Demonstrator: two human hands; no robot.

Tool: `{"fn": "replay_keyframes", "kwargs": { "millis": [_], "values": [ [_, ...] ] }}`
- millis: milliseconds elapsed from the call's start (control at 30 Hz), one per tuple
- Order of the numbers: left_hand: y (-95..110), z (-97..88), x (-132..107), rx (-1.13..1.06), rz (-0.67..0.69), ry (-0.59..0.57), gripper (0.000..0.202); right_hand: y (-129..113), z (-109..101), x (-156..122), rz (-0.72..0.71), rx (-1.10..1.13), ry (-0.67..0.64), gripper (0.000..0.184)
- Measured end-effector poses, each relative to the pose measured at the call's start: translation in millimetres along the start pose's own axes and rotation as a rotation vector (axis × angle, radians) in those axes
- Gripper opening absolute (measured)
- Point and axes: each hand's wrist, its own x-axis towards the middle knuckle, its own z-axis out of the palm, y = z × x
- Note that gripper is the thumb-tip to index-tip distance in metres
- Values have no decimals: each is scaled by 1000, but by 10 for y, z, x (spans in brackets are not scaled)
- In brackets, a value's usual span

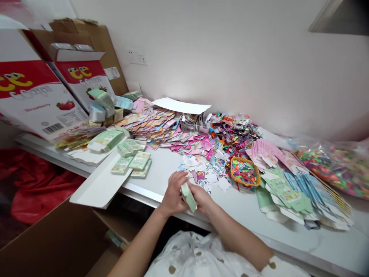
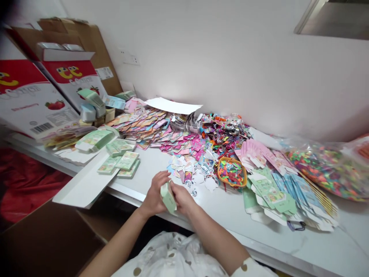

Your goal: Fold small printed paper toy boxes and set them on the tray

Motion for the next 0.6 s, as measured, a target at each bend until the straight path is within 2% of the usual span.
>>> {"fn": "replay_keyframes", "kwargs": {
  "millis": [67,133,200,267,333,467,600],
  "values": [
    [17,29,29,73,-135,21,70,-55,-124,-71,-73,-140,56,47],
    [17,40,61,172,-248,-19,69,-152,-225,-154,-200,-218,88,54],
    [15,51,86,254,-241,-95,71,-250,-270,-227,-359,-332,70,57],
    [18,67,91,291,-179,-156,74,-302,-269,-261,-453,-467,76,51],
    [23,74,71,313,-123,-196,74,-294,-259,-248,-408,-477,92,42],
    [30,51,-10,348,-71,-278,73,-189,-279,-141,-186,-362,67,49],
    [-7,18,-68,346,-221,-286,76,-230,-307,35,-220,-597,39,53]
  ]
}}
